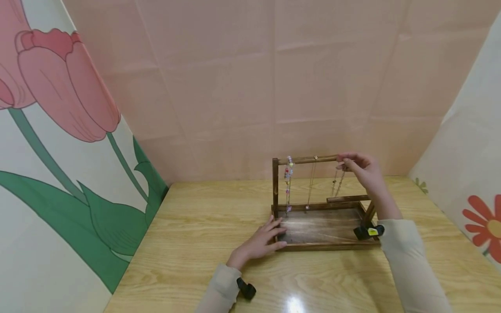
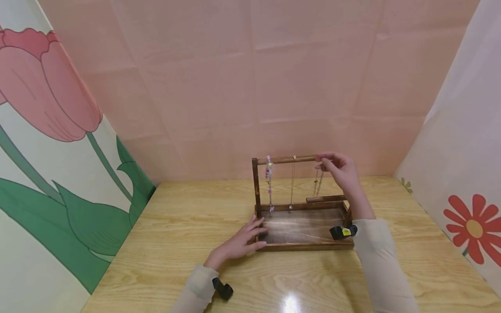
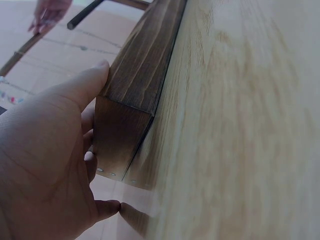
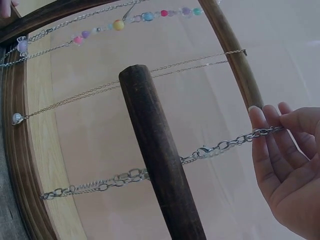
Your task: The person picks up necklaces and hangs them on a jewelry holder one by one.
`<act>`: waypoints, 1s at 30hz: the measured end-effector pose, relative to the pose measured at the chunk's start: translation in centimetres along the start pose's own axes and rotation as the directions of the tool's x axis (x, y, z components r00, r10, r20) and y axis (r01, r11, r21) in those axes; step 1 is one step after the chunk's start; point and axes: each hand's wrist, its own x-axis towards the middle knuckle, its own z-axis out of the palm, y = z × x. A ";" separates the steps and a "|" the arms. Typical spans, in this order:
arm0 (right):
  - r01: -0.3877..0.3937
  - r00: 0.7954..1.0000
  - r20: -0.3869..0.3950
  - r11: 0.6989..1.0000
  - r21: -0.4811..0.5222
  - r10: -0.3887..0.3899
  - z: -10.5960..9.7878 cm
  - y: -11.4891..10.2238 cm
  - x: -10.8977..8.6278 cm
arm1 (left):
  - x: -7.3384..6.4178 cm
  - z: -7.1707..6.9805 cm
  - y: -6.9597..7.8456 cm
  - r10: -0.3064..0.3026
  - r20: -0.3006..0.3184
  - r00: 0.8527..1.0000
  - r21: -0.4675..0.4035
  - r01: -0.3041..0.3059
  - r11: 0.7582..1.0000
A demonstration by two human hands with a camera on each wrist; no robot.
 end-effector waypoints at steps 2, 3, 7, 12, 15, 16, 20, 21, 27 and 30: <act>-0.002 1.000 0.005 1.000 -0.013 0.002 0.0 0.0 -0.1 | 0.0 0.0 0.0 -0.001 0.000 1.000 -0.001 0.001 1.000; -0.004 1.000 0.009 1.000 -0.017 0.004 0.0 0.1 -0.2 | 0.0 0.0 0.0 -0.001 0.000 1.000 0.001 0.001 1.000; -0.015 1.000 0.017 1.000 -0.021 0.015 0.1 0.3 -0.4 | 0.0 0.0 0.0 -0.002 0.001 1.000 0.004 0.002 1.000; -0.026 0.999 0.020 0.999 0.024 0.026 0.2 0.7 -0.8 | 0.0 0.0 0.0 -0.002 0.002 1.000 0.002 0.002 1.000; -0.016 1.000 0.024 0.999 0.040 0.016 0.3 0.9 -1.0 | 0.0 0.1 0.0 -0.005 -0.001 1.000 0.008 0.005 1.000; -0.014 1.000 0.025 0.999 0.045 0.012 0.3 1.0 -1.1 | 0.0 0.1 0.0 -0.007 -0.001 1.000 0.010 0.007 1.000; -0.007 1.000 0.023 0.999 0.039 0.006 0.4 1.1 -1.4 | 0.0 0.1 -0.1 -0.006 -0.002 1.000 0.014 0.006 1.000; -0.008 1.000 0.023 0.999 0.035 0.007 0.4 1.1 -1.5 | 0.0 0.1 -0.1 -0.005 -0.001 1.000 0.012 0.005 1.000; -0.009 1.000 0.016 1.000 -0.028 0.009 0.5 1.2 -1.9 | -0.1 0.1 -0.1 -0.004 -0.001 1.000 0.002 0.004 1.000; -0.008 1.000 0.017 0.999 -0.038 0.009 0.6 1.4 -2.1 | -0.1 0.1 -0.2 -0.005 0.000 1.000 0.000 0.005 1.000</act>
